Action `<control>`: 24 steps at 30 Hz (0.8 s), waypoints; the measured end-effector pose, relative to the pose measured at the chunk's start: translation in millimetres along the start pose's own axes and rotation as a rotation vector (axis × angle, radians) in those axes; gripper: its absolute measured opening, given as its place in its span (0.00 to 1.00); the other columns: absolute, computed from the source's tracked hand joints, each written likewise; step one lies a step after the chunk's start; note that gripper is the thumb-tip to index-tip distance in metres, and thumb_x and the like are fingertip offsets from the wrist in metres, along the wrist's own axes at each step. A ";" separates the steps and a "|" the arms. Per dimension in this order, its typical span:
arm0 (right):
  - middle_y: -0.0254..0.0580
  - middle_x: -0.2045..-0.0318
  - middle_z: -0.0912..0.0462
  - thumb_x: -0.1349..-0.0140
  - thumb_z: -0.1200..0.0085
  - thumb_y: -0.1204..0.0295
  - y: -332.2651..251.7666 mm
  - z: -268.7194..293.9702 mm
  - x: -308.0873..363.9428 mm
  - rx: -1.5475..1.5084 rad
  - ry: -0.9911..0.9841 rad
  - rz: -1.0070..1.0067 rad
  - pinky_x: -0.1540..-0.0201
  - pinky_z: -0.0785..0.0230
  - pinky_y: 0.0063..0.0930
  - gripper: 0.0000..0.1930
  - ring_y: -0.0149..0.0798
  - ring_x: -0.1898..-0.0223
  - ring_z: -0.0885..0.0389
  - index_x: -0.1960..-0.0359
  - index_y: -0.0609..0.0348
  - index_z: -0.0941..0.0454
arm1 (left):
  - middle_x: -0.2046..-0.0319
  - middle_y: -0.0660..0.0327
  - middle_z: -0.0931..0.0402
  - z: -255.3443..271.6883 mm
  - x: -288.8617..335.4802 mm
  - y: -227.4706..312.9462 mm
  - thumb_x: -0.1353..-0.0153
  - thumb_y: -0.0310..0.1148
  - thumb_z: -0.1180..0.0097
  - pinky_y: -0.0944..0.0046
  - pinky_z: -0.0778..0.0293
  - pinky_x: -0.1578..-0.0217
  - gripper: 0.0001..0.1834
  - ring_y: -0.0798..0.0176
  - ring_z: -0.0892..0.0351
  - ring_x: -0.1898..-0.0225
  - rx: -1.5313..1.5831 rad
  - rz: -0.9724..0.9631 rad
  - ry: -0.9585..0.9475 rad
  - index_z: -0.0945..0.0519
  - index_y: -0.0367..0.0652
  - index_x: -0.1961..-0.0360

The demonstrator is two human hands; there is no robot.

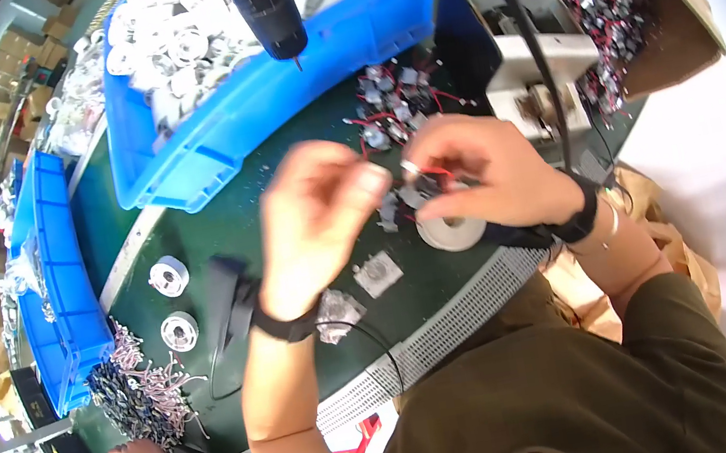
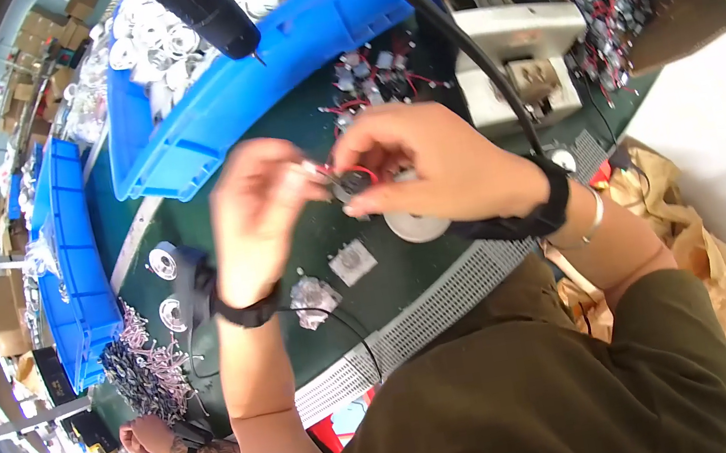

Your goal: The person picks up a motor and a plastic housing, fits the motor into the housing, and drives screws into the assembly with a power screwdriver. They then place the completed unit on the table and repeat the process.

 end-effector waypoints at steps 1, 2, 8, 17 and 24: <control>0.39 0.57 0.28 0.52 0.37 0.82 0.6 4.7 5.2 -0.124 0.073 -0.028 0.64 0.34 0.21 0.19 0.27 0.62 0.28 0.56 0.61 0.27 | 0.70 0.62 0.23 22.7 -10.0 23.2 0.41 0.31 0.42 0.72 0.28 0.68 0.08 0.69 0.24 0.71 -0.135 -0.260 0.177 0.26 0.39 0.67; 0.39 0.59 0.25 0.52 0.36 0.81 -2.1 9.1 7.4 -0.199 0.226 -0.001 0.65 0.34 0.20 0.17 0.29 0.63 0.27 0.59 0.62 0.24 | 0.74 0.62 0.23 55.4 -23.9 46.0 0.41 0.31 0.43 0.72 0.28 0.70 0.07 0.70 0.25 0.74 -0.212 -0.375 0.414 0.24 0.40 0.71; 0.43 0.65 0.24 0.54 0.38 0.83 -2.8 13.2 3.6 -0.039 0.258 -0.014 0.65 0.32 0.22 0.12 0.33 0.65 0.25 0.66 0.65 0.22 | 0.67 0.48 0.21 173.1 -202.2 42.6 0.49 0.37 0.41 0.57 0.27 0.62 0.15 0.49 0.21 0.63 -1.478 -0.328 0.311 0.20 0.39 0.64; 0.45 0.61 0.27 0.53 0.40 0.87 13.6 28.6 20.4 -0.104 0.334 -0.118 0.66 0.26 0.22 0.13 0.33 0.61 0.26 0.63 0.70 0.25 | 0.59 0.45 0.23 160.0 -247.0 -12.9 0.45 0.35 0.55 0.50 0.31 0.51 0.17 0.43 0.24 0.54 -1.407 0.369 0.002 0.25 0.43 0.55; 0.44 0.55 0.30 0.50 0.44 0.87 2.2 21.5 37.1 -0.223 0.328 -0.057 0.59 0.27 0.23 0.17 0.31 0.58 0.25 0.57 0.68 0.30 | 0.67 0.52 0.21 143.7 -132.8 66.4 0.46 0.31 0.48 0.63 0.23 0.72 0.25 0.62 0.20 0.74 -1.010 -0.008 0.219 0.29 0.42 0.45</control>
Point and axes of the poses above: each hand's wrist, its own x-axis away from the middle knuckle, its own z-axis out of the back of the hand, y = z × x, the point moved 5 cm from there along -x, towards the middle knuckle
